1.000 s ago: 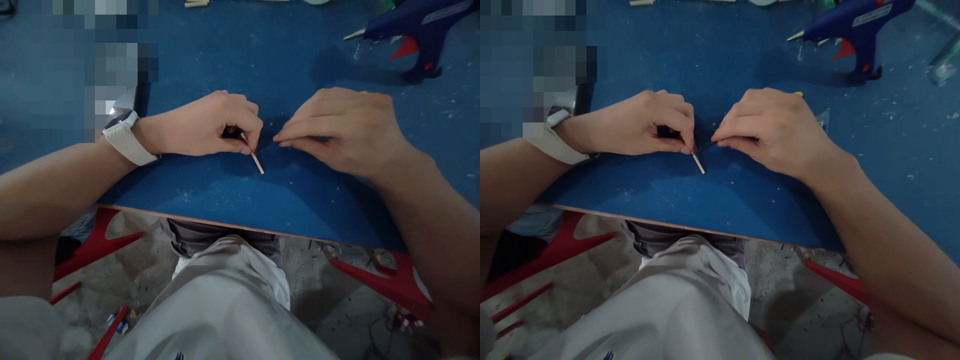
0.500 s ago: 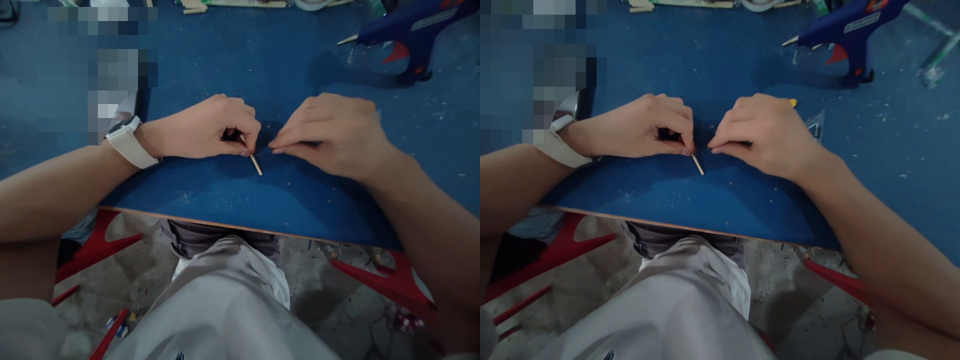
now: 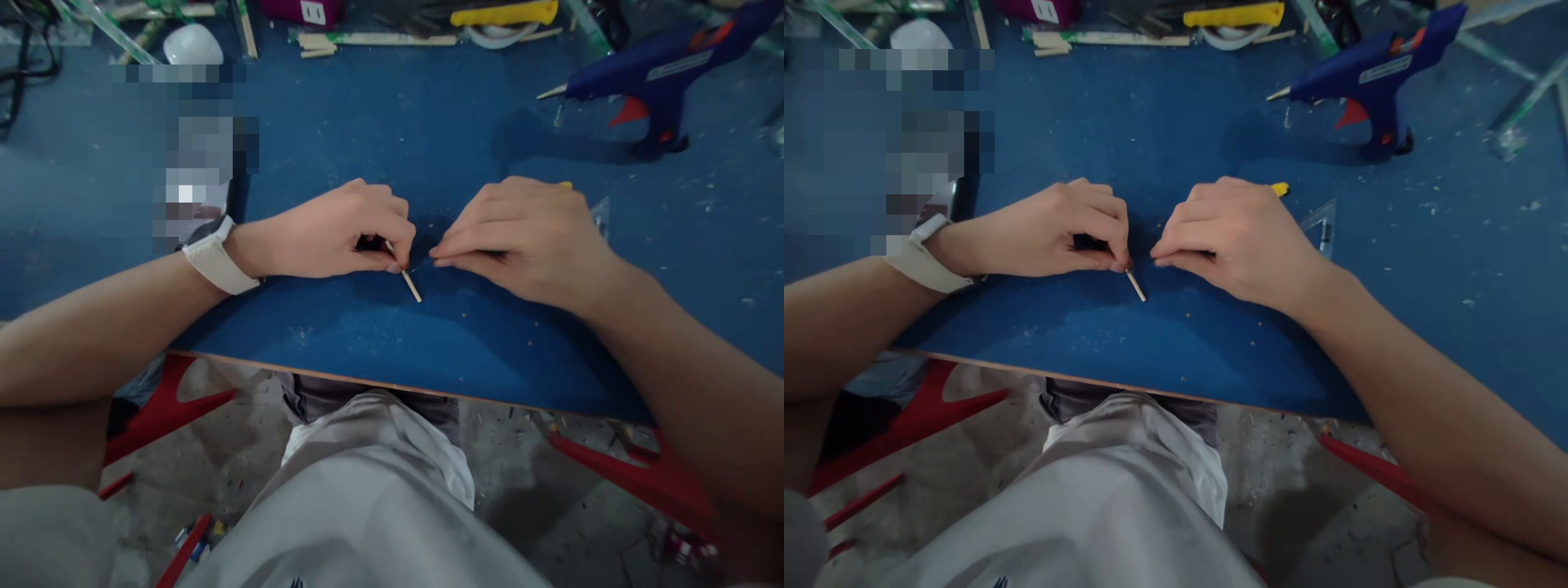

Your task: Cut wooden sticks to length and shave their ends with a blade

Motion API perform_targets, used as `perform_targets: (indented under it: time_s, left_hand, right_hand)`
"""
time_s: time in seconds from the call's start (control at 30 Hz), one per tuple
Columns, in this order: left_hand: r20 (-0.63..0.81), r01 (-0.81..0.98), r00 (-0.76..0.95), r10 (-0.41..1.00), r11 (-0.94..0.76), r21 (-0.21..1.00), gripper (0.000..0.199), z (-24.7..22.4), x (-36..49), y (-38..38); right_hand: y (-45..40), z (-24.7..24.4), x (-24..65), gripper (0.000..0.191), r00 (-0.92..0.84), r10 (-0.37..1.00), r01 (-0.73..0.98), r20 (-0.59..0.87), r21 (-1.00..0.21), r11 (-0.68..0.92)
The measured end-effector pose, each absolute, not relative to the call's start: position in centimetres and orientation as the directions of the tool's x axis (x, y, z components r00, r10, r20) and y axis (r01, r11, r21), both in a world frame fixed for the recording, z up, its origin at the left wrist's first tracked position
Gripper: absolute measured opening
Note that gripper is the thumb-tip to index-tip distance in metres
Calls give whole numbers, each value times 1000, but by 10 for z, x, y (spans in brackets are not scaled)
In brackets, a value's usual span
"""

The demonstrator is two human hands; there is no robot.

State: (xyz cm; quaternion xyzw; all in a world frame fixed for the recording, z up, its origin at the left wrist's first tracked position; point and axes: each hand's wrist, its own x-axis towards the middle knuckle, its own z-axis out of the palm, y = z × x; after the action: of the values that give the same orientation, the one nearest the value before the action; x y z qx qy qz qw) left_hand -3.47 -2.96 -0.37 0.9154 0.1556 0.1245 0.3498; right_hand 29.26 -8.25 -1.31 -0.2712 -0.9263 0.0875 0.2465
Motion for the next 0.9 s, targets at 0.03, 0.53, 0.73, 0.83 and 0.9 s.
perform_targets:
  time_s: [0.03, 0.53, 0.73, 0.83, 0.9]
  left_hand:
    - [129, 192, 919, 371, -711, 676, 26, -5, -35, -30]
    - [198, 159, 909, 367, -743, 650, 27, -13, -41, -40]
    - [200, 155, 911, 361, -749, 644, 26, -15, -39, -41]
    - [209, 162, 904, 373, -750, 641, 26, -16, -38, -42]
    - [207, 161, 903, 376, -743, 649, 26, -15, -37, -42]
  right_hand:
    - [-85, -15, 290, 20, -732, 532, 450, 425, -285, 846]
    - [-95, -10, 286, 8, -774, 408, 442, 484, -49, 896]
    - [-96, -12, 292, 11, -762, 425, 460, 488, -53, 886]
    - [-98, -15, 296, 17, -749, 437, 470, 498, -65, 880]
    - [-100, -16, 300, 25, -734, 457, 478, 502, -95, 873]
